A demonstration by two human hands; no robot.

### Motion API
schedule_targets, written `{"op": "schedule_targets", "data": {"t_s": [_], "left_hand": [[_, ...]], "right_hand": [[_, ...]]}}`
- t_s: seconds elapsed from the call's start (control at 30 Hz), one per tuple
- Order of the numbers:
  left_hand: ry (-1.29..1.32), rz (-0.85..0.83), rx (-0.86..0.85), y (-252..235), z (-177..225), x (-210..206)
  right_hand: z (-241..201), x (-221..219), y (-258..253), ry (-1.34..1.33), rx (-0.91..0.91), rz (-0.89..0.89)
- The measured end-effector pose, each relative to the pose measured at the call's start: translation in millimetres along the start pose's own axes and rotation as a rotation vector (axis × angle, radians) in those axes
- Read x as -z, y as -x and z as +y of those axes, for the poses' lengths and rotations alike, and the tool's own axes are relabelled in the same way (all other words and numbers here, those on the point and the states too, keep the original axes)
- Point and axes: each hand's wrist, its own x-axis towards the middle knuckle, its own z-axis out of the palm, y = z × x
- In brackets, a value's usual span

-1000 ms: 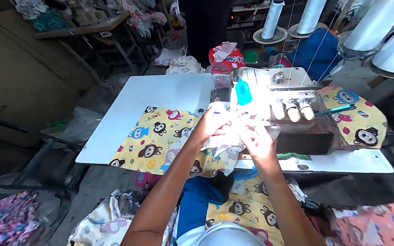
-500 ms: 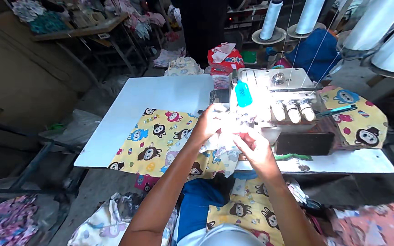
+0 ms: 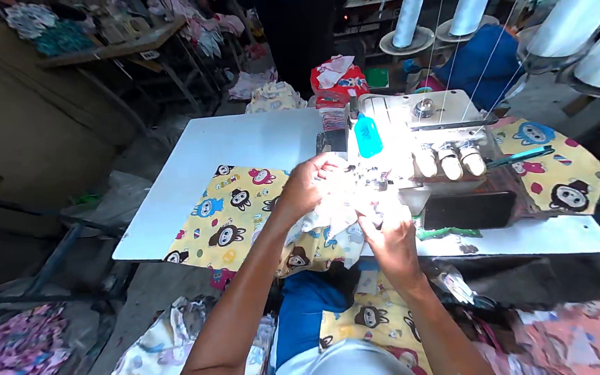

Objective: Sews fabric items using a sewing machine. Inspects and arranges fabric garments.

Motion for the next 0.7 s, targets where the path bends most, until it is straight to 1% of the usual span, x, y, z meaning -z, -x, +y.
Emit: {"op": "schedule_targets", "data": {"t_s": [0.07,0.1,0.17,0.23,0.33,0.4,0.47,0.6,0.63,0.7], "left_hand": [[-0.055,0.077,0.102,-2.6,-3.4,5.7],[-0.066,0.090,0.163,-5.0,-3.3,7.2],[-0.074,0.059,0.272,-11.8,0.2,7.9],[-0.083,-0.015,0.323,-20.3,-0.7,6.4],[-0.061,-0.105,0.303,-32.3,-8.3,1.9],[0.009,-0.131,0.311,-38.3,-9.5,-2.5],[-0.005,-0.138,0.305,-41.6,-5.6,-4.9],[-0.409,-0.096,0.157,-42.7,5.9,0.7],[-0.463,-0.116,0.135,-41.6,8.7,2.9],[-0.465,-0.171,0.145,-40.1,13.6,6.7]], "right_hand": [[0.1,-0.3,1.1,-0.028,-0.035,0.035],[-1.1,-0.7,1.3,-0.057,-0.050,0.042],[-5.3,-1.6,1.9,-0.134,-0.072,0.028],[-9.5,-3.3,2.9,-0.210,-0.081,0.000],[-14.8,-6.8,6.0,-0.317,-0.100,-0.036],[-16.6,-8.4,9.0,-0.381,-0.125,-0.059],[-16.2,-9.4,12.0,-0.408,-0.139,-0.074],[-10.9,-9.3,19.9,-0.305,-0.171,-0.113],[-9.7,-8.9,21.0,-0.281,-0.178,-0.129],[-8.7,-8.1,20.3,-0.264,-0.182,-0.141]]}}
